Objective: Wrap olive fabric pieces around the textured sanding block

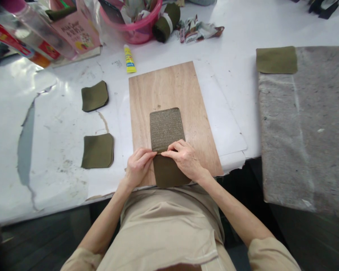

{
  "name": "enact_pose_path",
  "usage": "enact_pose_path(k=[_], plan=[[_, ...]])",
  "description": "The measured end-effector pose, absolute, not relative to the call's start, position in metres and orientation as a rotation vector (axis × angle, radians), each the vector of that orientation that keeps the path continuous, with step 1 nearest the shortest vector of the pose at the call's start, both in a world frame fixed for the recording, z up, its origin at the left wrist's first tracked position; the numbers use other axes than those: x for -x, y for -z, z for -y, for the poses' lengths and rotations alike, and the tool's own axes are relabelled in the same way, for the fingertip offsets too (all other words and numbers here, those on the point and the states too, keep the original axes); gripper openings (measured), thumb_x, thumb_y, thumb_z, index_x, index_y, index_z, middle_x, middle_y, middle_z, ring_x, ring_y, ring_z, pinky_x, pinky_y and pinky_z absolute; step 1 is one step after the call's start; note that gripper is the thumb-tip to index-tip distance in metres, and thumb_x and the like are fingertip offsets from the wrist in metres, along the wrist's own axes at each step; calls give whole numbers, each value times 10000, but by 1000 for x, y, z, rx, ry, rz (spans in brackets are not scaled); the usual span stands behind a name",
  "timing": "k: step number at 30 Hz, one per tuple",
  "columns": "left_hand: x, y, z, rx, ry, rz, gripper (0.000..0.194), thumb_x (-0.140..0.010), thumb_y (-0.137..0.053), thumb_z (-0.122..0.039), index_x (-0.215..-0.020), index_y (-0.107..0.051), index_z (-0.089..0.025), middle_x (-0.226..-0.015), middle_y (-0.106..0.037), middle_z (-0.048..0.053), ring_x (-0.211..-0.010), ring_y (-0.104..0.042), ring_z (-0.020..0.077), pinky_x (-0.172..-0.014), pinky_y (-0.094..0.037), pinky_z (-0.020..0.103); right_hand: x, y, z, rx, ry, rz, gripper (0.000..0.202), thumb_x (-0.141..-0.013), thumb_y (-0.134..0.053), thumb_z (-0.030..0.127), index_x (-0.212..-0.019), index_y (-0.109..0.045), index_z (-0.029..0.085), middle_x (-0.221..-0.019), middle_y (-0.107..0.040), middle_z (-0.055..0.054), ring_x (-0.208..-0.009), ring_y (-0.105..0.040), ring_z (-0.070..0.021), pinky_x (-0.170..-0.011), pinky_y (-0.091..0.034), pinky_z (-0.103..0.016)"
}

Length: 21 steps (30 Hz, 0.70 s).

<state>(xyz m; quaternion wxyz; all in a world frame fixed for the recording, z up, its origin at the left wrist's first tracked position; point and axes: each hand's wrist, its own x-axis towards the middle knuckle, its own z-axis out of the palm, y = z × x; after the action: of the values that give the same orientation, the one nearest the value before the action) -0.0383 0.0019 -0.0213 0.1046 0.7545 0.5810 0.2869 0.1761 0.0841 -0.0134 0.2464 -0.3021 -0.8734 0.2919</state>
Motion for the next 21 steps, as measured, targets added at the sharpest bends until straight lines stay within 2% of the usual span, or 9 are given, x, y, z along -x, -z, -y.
enact_pose_path(k=[5,16,21], plan=[[39,22,-1,-2257,-863,-1707,194,-956,-470,-147,-1030,-644,-188,-936,-635,66,-862,-569,170,-731,-513,295,-174,13,-85,840,-782,2383,271,-958,-501,162,-1022,-737,281,-921,-642,-49,-916,-543,-184,-817,-480,-338],[42,27,0,-2385,-767,-1682,277,-968,-441,-155,-1174,-614,-224,-986,-627,77,-909,-574,180,-745,-537,319,-173,15,-87,871,-812,2367,263,-952,-512,161,-1005,-741,278,-920,-643,-48,-899,-534,-183,-805,-480,-334],[44,27,0,-2447,-715,-1660,276,-953,-479,-131,-1196,-588,-203,-1007,-615,84,-929,-561,189,-760,-537,320,-173,17,-87,883,-838,2363,270,-967,-490,179,-1008,-737,278,-920,-643,-44,-899,-529,-182,-816,-474,-336]])
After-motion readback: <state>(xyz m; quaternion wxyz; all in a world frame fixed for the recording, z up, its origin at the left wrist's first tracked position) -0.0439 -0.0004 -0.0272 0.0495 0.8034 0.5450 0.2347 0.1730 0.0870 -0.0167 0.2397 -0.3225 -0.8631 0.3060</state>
